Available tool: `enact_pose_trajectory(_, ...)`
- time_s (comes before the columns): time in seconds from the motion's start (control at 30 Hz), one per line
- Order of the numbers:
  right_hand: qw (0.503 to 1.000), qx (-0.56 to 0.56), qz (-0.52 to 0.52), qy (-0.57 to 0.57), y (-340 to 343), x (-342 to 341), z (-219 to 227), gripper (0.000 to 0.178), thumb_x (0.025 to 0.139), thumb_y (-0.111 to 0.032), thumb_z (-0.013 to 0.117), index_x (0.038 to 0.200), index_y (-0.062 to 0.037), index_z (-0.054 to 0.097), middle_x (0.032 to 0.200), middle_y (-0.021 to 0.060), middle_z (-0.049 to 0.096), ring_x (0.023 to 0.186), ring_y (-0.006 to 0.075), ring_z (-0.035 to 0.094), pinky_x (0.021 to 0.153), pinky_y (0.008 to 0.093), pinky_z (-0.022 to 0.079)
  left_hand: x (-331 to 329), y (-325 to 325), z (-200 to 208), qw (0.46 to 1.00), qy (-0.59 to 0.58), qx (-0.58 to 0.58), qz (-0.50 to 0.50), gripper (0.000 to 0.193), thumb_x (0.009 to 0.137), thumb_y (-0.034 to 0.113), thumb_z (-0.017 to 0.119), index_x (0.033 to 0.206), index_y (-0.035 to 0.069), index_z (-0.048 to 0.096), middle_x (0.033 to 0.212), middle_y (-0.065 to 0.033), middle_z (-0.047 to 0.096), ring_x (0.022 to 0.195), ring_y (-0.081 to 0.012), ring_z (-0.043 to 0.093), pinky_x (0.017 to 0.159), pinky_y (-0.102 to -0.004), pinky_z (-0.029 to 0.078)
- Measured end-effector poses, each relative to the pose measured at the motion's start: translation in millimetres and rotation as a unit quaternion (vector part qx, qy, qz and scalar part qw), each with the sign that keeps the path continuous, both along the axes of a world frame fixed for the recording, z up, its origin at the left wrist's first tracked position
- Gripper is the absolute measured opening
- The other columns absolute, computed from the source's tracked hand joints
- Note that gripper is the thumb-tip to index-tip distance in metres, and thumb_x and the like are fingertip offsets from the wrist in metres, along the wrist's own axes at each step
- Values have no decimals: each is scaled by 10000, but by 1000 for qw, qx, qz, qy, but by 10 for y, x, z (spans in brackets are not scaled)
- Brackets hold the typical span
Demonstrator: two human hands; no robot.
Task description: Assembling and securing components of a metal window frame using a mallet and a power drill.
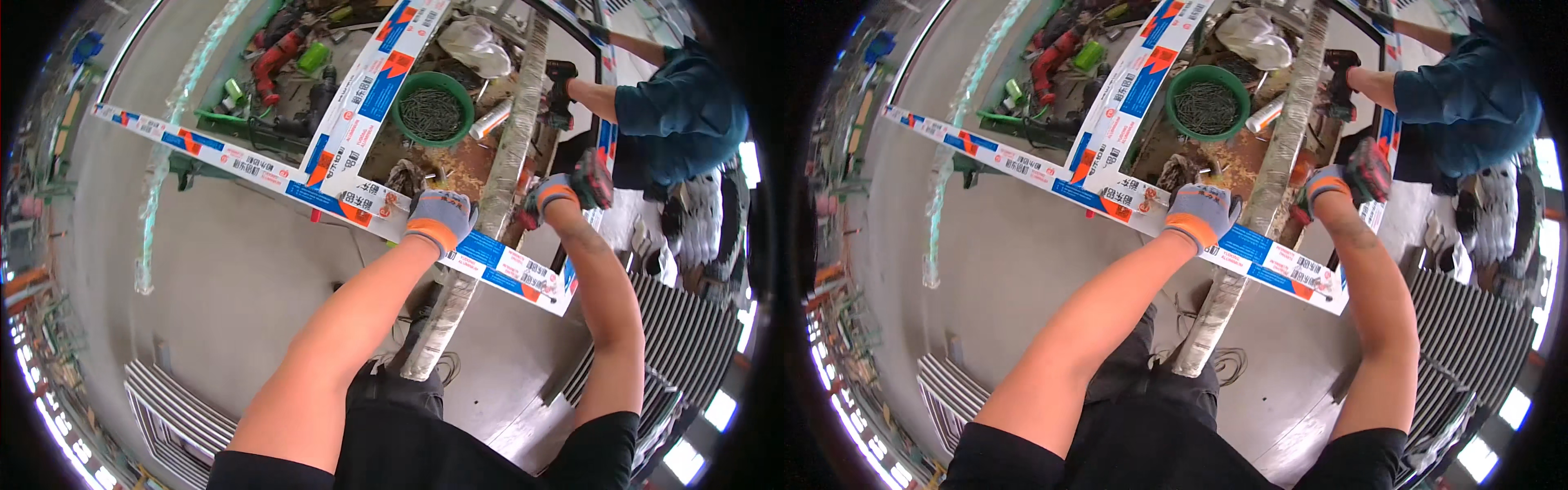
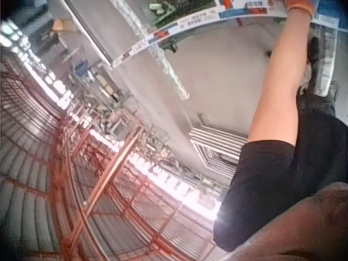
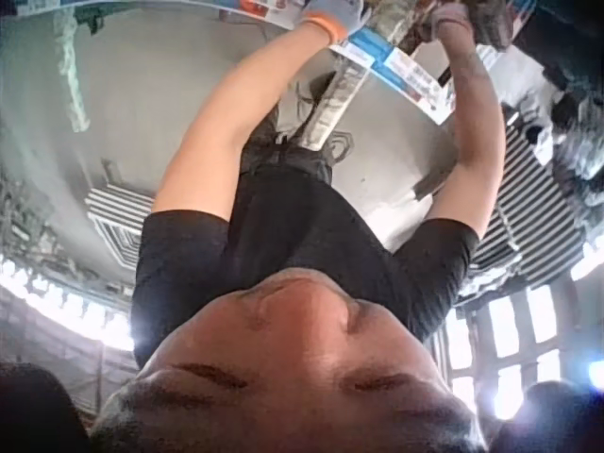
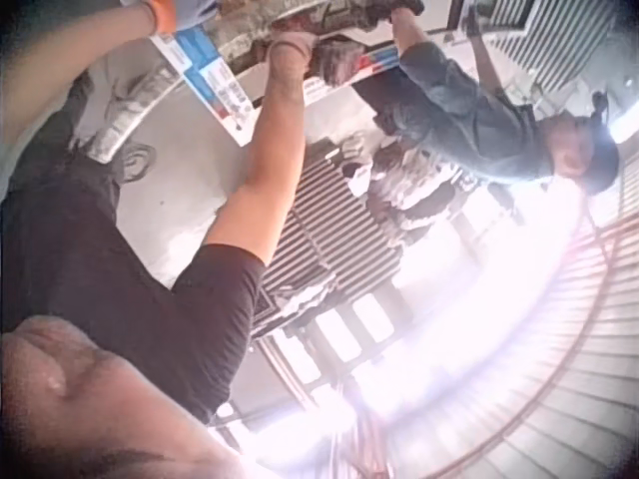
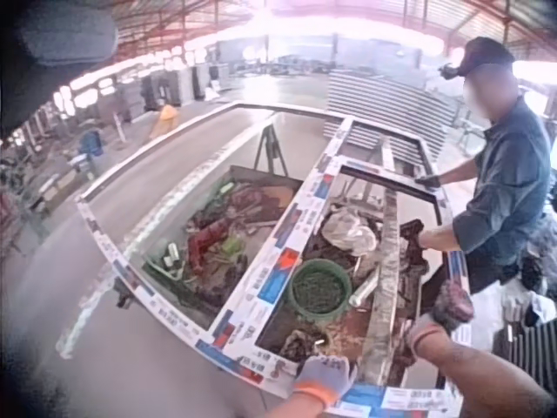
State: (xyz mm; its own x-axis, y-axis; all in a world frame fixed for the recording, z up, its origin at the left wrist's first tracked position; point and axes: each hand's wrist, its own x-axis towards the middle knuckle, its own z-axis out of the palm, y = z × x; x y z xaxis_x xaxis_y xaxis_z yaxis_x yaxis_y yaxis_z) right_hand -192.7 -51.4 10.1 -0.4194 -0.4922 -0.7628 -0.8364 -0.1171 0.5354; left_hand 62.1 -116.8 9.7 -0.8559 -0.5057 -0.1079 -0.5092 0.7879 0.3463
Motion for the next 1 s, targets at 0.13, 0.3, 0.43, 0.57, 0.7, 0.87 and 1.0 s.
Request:
enact_pose_trajectory(0.13, 973, -171, -153, -5, 272, 237, 1296, 294, 780, -171, 615, 1035, -56, 701, 1046, 167, 692, 985, 340, 665, 808, 408, 549, -99, 59, 53, 999, 48, 6, -8, 374, 913, 358, 465, 803, 82, 693, 752, -111, 711, 752, -279, 687, 703, -431, 488)
enact_pose_trajectory(0.3, 722, -600, -270, -215, 1065, 518, 1402, 384, 797, -298, 687, 1125, -102, 646, 1017, 217, 674, 978, 347, 650, 835, 406, 530, -60, 25, 27, 999, 36, 18, 1, 420, 929, 398, 444, 821, 85, 704, 779, -114, 703, 743, -300, 680, 678, -439, 505)
enact_pose_trajectory(0.43, 408, -796, -274, -354, 1336, 1148, 1113, 323, 862, -133, 614, 1163, -18, 629, 1054, 61, 660, 814, 141, 599, 715, 280, 490, -16, -21, 4, 997, 73, -2, 16, 381, 922, 383, 476, 796, 90, 685, 754, -107, 695, 718, -293, 672, 663, -429, 507)
enact_pose_trajectory(0.57, 251, -818, -368, -365, 1426, 1388, 775, 315, 884, -141, 559, 1160, 4, 596, 844, -9, 563, 662, 85, 486, 636, 229, 416, -49, 72, 32, 995, 95, -24, 5, 320, 907, 359, 519, 795, 96, 662, 745, -110, 685, 734, -282, 665, 686, -398, 511)
enact_pose_trajectory(0.7, 456, -781, -407, -130, 1599, 1611, 323, 329, 833, -218, 658, 1116, -53, 626, 868, 4, 606, 707, 163, 552, 655, 308, 463, -54, 51, 67, 1000, 22, -8, -12, 321, 909, 384, 527, 878, 92, 656, 833, -114, 697, 794, -272, 670, 730, -385, 513)
enact_pose_trajectory(0.87, 159, -777, -560, -240, 1314, 1909, 808, 254, 814, -235, 690, 1016, -83, 659, 824, 98, 663, 703, 240, 629, 640, 371, 493, -84, -88, 15, 998, 41, 5, 41, 356, 906, 421, 545, 976, 94, 664, 921, -135, 699, 859, -300, 670, 790, -413, 511)
enact_pose_trajectory(1.0, 340, -694, -540, -333, 1494, 1681, 551, 303, 836, -142, 663, 1129, -71, 644, 941, 150, 681, 807, 301, 664, 706, 344, 517, -431, -664, -251, 990, -52, 119, 53, 443, 884, 470, 543, 1049, 69, 635, 965, -233, 664, 908, -403, 641, 832, -478, 502)
